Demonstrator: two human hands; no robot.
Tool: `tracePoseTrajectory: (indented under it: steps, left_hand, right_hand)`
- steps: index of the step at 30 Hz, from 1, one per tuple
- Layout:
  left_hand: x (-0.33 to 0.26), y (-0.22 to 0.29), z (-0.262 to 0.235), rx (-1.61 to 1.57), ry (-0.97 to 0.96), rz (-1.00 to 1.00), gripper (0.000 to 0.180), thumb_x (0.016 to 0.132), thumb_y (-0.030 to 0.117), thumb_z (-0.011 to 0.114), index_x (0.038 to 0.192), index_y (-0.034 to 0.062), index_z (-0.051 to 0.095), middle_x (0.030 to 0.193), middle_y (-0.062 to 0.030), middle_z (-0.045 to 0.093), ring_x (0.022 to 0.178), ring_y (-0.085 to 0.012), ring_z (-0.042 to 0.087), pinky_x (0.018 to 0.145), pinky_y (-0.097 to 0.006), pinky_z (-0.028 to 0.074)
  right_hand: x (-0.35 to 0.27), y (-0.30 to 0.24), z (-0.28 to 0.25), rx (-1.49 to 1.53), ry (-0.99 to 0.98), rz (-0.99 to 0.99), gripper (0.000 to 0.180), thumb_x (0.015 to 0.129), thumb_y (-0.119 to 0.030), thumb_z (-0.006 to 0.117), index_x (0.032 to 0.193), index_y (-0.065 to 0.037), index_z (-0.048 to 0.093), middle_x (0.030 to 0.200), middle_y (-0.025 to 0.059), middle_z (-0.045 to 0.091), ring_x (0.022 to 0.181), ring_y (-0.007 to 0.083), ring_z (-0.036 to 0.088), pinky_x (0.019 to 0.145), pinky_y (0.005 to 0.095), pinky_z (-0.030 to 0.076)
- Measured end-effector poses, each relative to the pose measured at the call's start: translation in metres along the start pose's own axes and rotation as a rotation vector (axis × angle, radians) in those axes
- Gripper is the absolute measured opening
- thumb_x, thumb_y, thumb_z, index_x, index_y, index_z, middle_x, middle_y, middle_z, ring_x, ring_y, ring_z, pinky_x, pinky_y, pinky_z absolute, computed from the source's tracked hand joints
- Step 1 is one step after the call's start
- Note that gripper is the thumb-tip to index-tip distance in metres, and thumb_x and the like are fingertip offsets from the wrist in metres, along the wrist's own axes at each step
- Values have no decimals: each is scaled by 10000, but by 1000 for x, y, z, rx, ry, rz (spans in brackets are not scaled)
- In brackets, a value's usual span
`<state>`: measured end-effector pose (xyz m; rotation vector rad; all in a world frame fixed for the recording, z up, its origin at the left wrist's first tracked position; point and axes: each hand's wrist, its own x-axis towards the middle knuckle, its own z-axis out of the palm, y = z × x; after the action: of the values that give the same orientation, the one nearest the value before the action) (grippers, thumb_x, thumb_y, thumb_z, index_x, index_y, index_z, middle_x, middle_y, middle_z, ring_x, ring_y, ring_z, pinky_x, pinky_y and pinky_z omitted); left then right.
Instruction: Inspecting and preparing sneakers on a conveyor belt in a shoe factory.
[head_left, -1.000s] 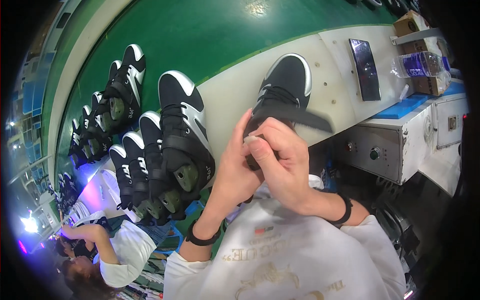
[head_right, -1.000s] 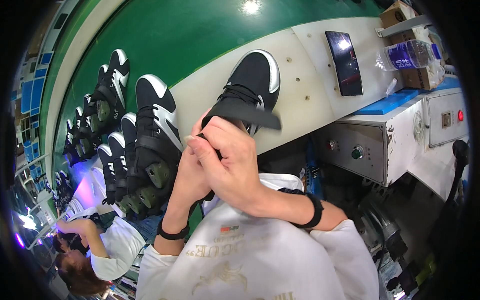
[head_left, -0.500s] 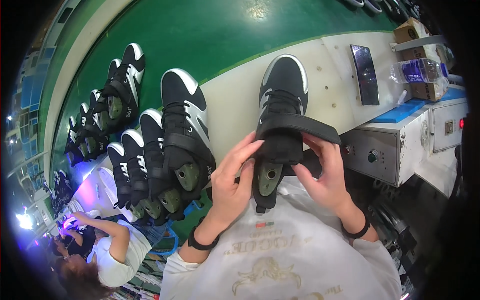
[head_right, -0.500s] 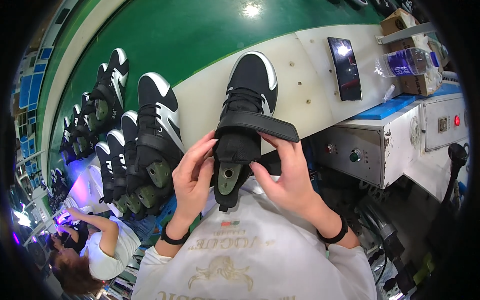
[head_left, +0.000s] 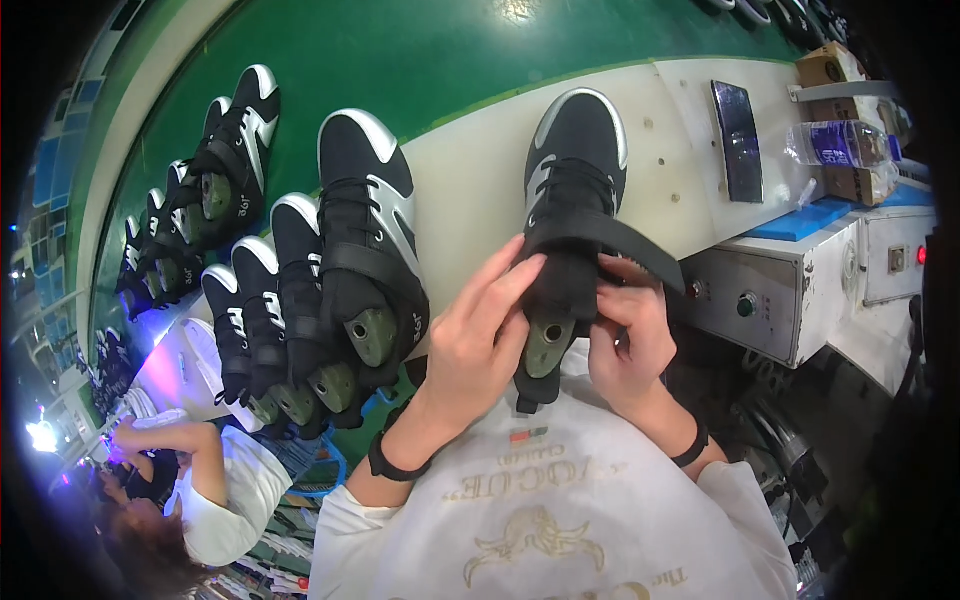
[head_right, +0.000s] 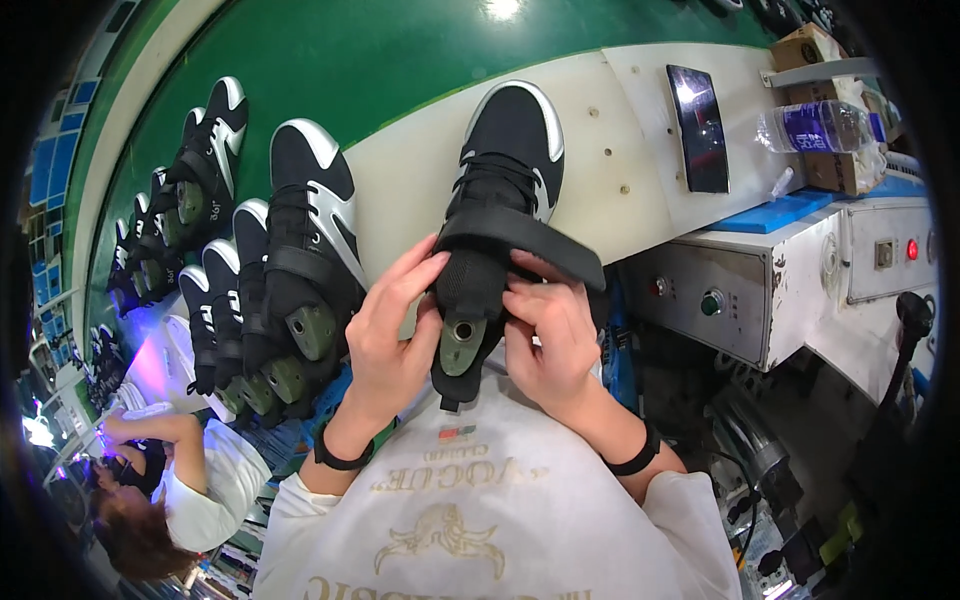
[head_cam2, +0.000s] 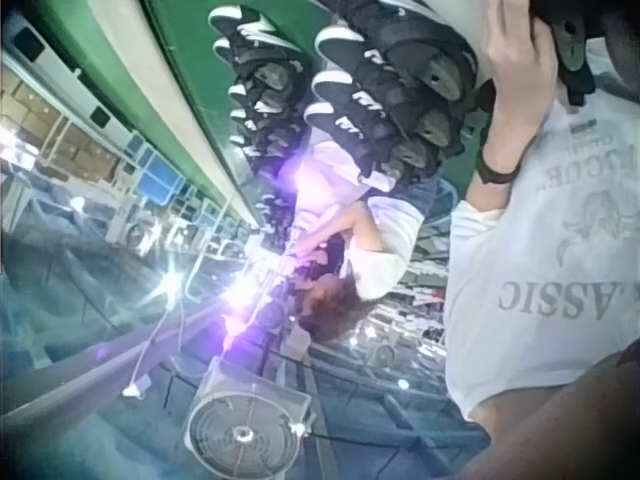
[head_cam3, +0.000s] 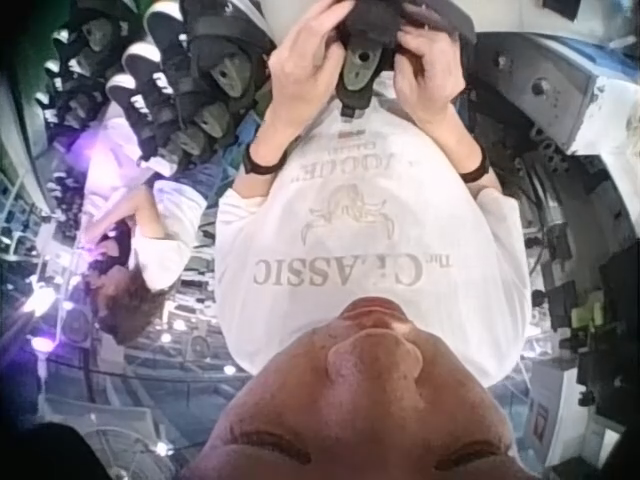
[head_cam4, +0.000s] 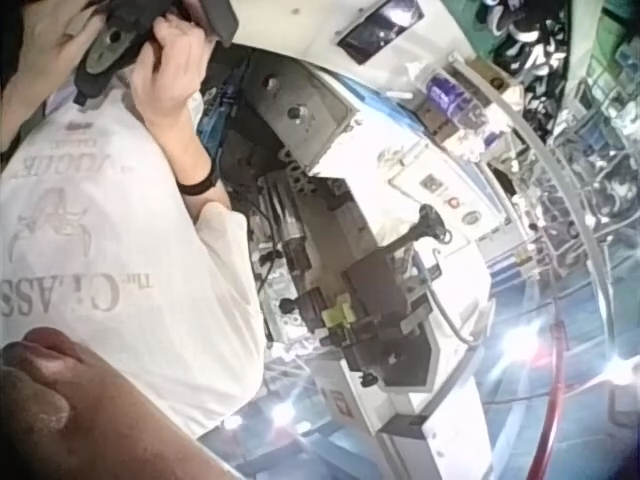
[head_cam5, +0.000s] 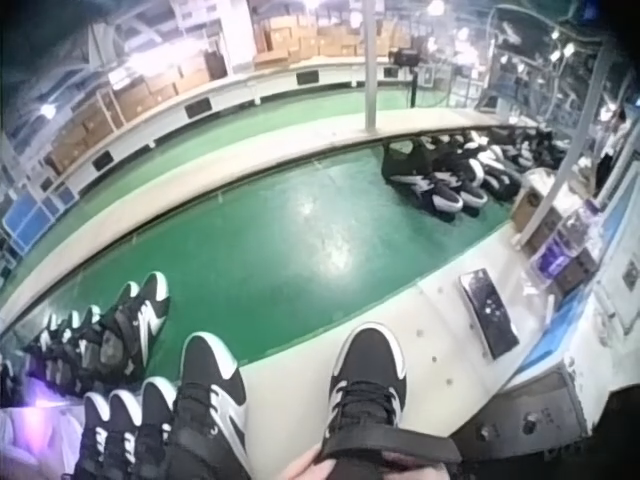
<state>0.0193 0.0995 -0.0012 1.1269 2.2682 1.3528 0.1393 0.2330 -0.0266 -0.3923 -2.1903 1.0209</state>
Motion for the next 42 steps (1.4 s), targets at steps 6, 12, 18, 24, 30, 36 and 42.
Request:
tracePoseTrajectory:
  steps: [6,12,18,24,30,36,42]
  left_hand:
    - [8,6,-3,-91,32,17,468,764,-110,613,1214,18,632,1267,-186,614,1120,-325,634,938,-381,510]
    - [33,8,-5,37,-23,119,397,729,-66,672,1102,60,719,1105,-134,667,932,-276,655,818,-347,521]
    - [52,10,-4,41,9,97,266,782,-16,705,1035,57,740,829,-92,690,722,-201,668,670,-296,520]
    - [48,15,-10,15,-2,42,284,777,2,716,1050,78,741,872,-99,689,774,-223,675,699,-309,525]
    - [16,7,-17,66,67,132,339,773,-15,707,1103,61,707,1054,-115,696,913,-306,665,790,-358,537]
    - [-36,1,-104,455,242,33,365,761,-29,699,1124,6,699,1202,-166,657,1079,-305,629,934,-383,495]
    - [-19,-40,-136,511,-15,24,374,740,29,746,1108,90,715,1137,-75,686,950,-267,662,791,-348,542]
  right_hand:
    - [20,7,-23,16,-221,-40,389,673,112,631,1050,20,605,1011,180,627,988,362,630,835,413,499]
    - [62,-1,-36,76,-353,-56,426,752,58,624,1176,27,601,1100,196,581,973,331,601,831,367,503]
    - [71,-3,-37,107,-356,39,371,817,-28,649,1185,8,611,1140,170,610,1019,300,612,883,344,488]
    - [61,-4,-36,217,-314,117,410,798,-13,652,1206,-10,610,1182,170,610,1080,305,607,927,347,470]
    - [37,-8,-35,-31,-369,117,550,723,-3,678,1266,-27,596,1275,183,580,1194,343,540,1037,391,404]
    - [27,-7,-29,-22,-335,121,554,755,21,648,1302,8,557,1299,185,550,1228,316,510,1063,388,378]
    - [26,-2,-18,132,-274,157,488,840,37,639,1315,14,531,1337,147,494,1272,253,480,1104,360,329]
